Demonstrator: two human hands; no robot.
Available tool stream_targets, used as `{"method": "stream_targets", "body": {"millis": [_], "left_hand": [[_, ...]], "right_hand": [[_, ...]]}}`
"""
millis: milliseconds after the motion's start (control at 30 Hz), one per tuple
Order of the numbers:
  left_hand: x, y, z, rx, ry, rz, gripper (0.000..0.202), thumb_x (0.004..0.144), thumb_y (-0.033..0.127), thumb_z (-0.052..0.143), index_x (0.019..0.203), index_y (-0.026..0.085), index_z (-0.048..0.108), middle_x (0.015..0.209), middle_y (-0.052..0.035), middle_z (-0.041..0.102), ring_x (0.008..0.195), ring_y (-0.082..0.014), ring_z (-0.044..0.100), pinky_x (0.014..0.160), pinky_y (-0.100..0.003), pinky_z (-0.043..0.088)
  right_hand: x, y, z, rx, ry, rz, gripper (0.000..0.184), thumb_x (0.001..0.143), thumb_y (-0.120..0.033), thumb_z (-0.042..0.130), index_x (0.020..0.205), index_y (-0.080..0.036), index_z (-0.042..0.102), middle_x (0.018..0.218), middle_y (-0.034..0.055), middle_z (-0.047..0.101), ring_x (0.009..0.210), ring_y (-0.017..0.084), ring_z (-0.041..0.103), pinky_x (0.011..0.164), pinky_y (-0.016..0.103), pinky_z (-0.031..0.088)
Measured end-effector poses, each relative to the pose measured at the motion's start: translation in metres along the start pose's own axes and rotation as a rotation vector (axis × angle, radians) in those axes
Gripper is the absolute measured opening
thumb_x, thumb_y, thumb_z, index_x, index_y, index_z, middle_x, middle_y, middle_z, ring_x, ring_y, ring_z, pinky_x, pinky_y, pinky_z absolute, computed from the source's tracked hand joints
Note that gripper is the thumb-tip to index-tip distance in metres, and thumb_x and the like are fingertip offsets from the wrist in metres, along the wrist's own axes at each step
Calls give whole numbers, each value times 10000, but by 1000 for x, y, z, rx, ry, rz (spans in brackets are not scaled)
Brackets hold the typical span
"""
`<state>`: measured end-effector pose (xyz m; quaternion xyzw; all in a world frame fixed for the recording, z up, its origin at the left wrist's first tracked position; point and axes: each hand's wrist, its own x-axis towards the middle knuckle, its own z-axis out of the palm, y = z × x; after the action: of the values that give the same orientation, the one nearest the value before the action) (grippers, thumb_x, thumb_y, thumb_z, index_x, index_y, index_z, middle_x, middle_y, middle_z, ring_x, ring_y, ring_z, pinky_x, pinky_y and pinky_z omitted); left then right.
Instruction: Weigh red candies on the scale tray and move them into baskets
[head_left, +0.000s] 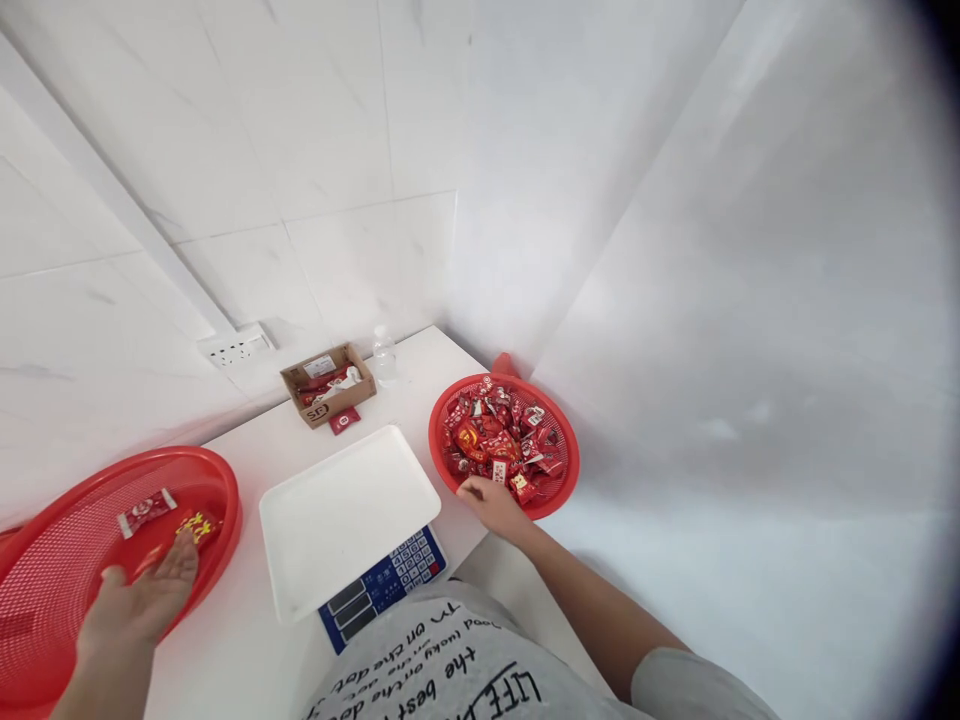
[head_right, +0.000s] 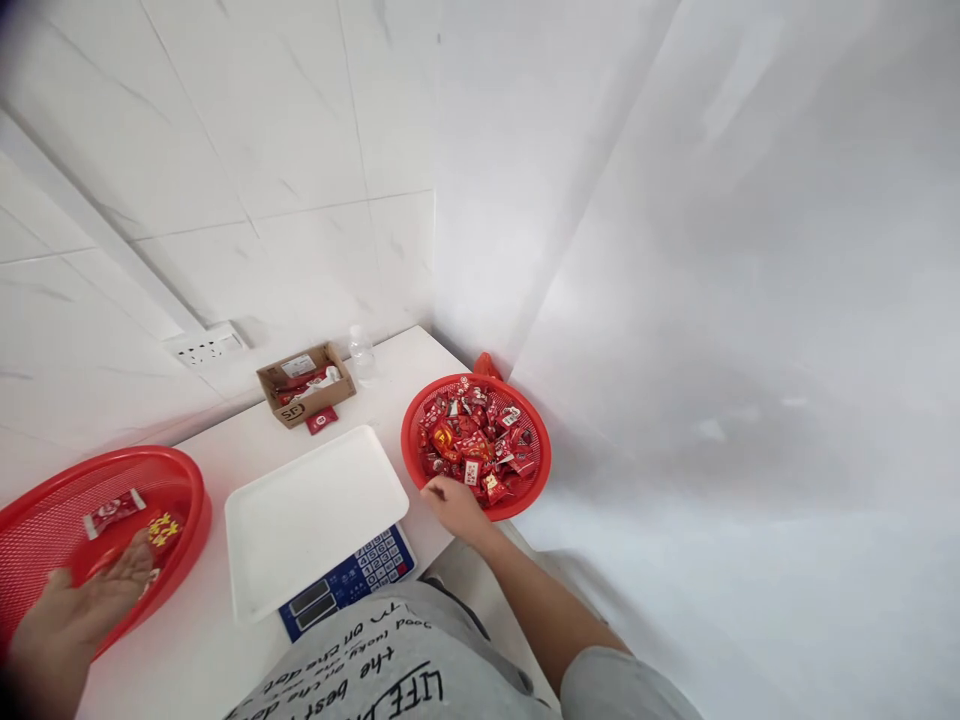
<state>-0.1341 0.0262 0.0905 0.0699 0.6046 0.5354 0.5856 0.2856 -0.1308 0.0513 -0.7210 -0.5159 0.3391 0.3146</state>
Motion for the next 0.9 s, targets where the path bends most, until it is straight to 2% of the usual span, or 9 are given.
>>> {"method": "stream_targets", "body": {"millis": [67,133,200,300,467,567,667,767,900], "left_hand": [[4,3,-1,-22,18,21,513,944,429,144,846,173,578,747,-57,669,786,-129,641,609,-196,538],[-3,-3,7,-42,-37,-1,462,939,427,219,939,167,600,810,-69,689,883,-146,633,652,-212,547],[-18,-17,22,-23,-116,-59,376,939,336,279,1012,164,605,876,-74,694,888,-153,639,665,-232,558],[-47,-51,51,76,-172,-170,295,904,177,346,1041,154,606,893,-71,685,772,-145,660,603,-240,565],[-86,-110,83,284,-253,-310,183,846,117,478,963,135,618,945,-89,669,738,-133,656,606,-222,552],[-101,-130,90,372,-290,-317,175,843,134,507,978,147,617,979,-96,662,757,-130,653,637,-216,544],[-110,-139,94,440,-299,-305,186,851,176,515,1009,159,612,981,-102,662,777,-141,652,668,-228,539],[-117,-144,95,460,-293,-288,184,853,210,522,1008,161,608,970,-106,662,782,-150,652,681,-241,536],[-122,-151,92,451,-293,-291,184,841,218,545,1007,162,601,954,-107,661,764,-149,652,683,-247,533]], "right_hand": [[5,22,-24,-79,85,52,234,811,-307,456,849,-160,633,888,66,643,856,183,575,793,305,428],[9,45,-46,-166,188,115,306,804,-290,459,1018,-130,609,1092,131,590,1058,233,508,939,371,354],[13,65,-64,-230,250,176,403,812,-303,451,1162,-125,541,1253,157,496,1201,254,404,1007,402,290],[23,85,-75,-291,247,256,472,820,-344,454,1244,-140,489,1346,159,416,1258,258,358,1004,406,306],[44,87,-53,-422,181,320,561,798,-436,498,1315,-226,436,1472,106,234,1295,377,258,1004,578,194],[50,76,-32,-528,70,217,569,808,-467,481,1333,-260,408,1441,76,315,1294,418,207,988,636,106],[49,69,-17,-537,-4,80,507,779,-425,544,1265,-293,477,1371,50,418,1248,355,312,1026,570,67],[49,71,-14,-513,-18,4,415,762,-345,579,1169,-274,545,1264,58,504,1138,268,438,1037,484,114],[56,81,-27,-432,24,-44,195,756,-260,565,938,-212,619,1040,67,596,952,219,524,928,395,300]]}}
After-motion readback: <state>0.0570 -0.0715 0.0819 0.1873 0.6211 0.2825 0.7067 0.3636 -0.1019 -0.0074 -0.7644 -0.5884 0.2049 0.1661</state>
